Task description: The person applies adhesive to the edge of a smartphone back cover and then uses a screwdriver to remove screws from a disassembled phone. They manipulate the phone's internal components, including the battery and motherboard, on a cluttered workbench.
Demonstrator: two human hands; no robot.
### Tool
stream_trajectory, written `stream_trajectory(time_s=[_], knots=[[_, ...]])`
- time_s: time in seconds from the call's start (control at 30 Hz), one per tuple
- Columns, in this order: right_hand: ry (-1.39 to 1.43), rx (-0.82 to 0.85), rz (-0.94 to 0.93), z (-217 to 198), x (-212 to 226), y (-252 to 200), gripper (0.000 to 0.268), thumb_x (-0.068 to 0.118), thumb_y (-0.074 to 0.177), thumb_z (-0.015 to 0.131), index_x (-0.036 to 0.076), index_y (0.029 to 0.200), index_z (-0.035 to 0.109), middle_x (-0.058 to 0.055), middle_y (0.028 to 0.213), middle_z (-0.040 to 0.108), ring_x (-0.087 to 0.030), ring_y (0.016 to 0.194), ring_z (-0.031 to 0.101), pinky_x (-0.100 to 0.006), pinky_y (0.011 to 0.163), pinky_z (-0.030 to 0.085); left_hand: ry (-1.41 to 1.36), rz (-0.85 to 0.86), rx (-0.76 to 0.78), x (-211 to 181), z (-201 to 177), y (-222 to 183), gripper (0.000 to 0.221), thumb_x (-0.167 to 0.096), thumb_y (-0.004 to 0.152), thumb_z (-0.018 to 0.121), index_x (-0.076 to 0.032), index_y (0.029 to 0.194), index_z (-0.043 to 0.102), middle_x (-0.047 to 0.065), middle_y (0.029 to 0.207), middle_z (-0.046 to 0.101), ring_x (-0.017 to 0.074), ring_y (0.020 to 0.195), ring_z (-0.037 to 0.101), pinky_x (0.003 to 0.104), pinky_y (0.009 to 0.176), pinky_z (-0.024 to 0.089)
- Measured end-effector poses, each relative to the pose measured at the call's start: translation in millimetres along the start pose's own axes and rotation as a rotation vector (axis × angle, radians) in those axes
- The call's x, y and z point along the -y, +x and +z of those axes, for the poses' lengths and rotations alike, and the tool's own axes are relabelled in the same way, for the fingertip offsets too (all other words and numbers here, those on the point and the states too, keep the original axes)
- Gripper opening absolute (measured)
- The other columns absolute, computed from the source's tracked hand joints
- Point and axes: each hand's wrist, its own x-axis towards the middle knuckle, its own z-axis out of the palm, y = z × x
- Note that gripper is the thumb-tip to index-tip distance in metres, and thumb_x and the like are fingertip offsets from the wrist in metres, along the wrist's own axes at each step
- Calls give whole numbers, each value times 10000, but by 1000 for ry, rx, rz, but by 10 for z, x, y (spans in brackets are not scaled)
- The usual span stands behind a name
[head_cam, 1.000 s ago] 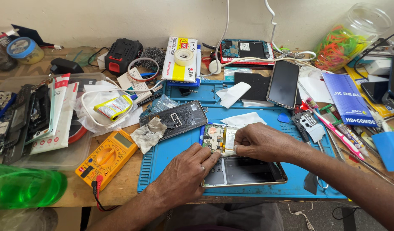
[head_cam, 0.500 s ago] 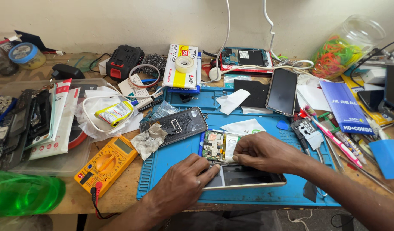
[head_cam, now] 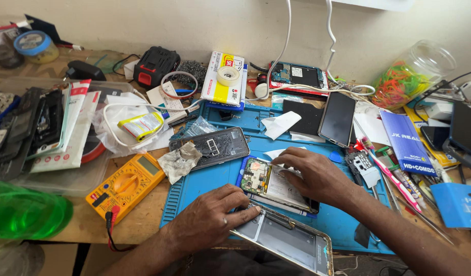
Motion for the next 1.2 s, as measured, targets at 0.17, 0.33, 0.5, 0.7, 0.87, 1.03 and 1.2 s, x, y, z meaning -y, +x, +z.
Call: stream_trajectory(time_s=[0.17,0.33,0.5,0.7,0.87,1.03,1.2], knots=[[231,44,20,-163,176,-233,198,178,856,718,79,1019,772,-86,978,781,-248,863,732,-378,725,609,46,-26,-3,-7,59,-38,396,-66,827,676,-47,1220,717,73,1076,655,256,1087,632,366,889,577],[218,231,138,-212,468,-308,212,259,818,796,120,979,803,-85,869,767,-247,758,753,-388,676,579,71,-60,-15,-22,64,10,406,-71,796,685,-30,1199,716,83,1068,660,259,1078,635,372,854,574],[87,127,60,-125,491,-299,187,226,809,768,126,962,808,-78,899,746,-274,772,730,-424,663,569,97,-84,15,-23,80,28,410,-53,778,687,-15,1185,717,86,1049,655,258,1051,633,373,845,579],[16,168,33,68,378,-270,117,180,817,749,77,868,769,-77,883,746,-248,749,724,-420,661,575,94,-102,29,-29,90,38,400,-34,778,699,6,1176,710,94,1043,649,262,1058,633,367,846,575],[258,235,451,-13,254,-150,233,280,889,743,54,942,764,-132,729,733,-252,666,661,-420,607,527,-67,-236,31,-3,32,120,419,44,753,686,-2,1168,724,93,1047,667,255,1002,645,358,854,577],[242,401,449,-125,182,12,322,350,915,638,53,941,758,-116,720,747,-255,675,682,-439,646,528,-203,-318,21,34,10,224,322,-25,801,751,-19,1123,737,96,1016,679,267,979,658,390,846,568],[57,555,407,-147,237,132,385,426,933,590,73,951,741,-127,764,731,-273,737,699,-474,729,514,-180,-338,109,29,-55,242,414,-4,695,753,-26,1109,737,95,999,670,284,981,646,410,831,565]])
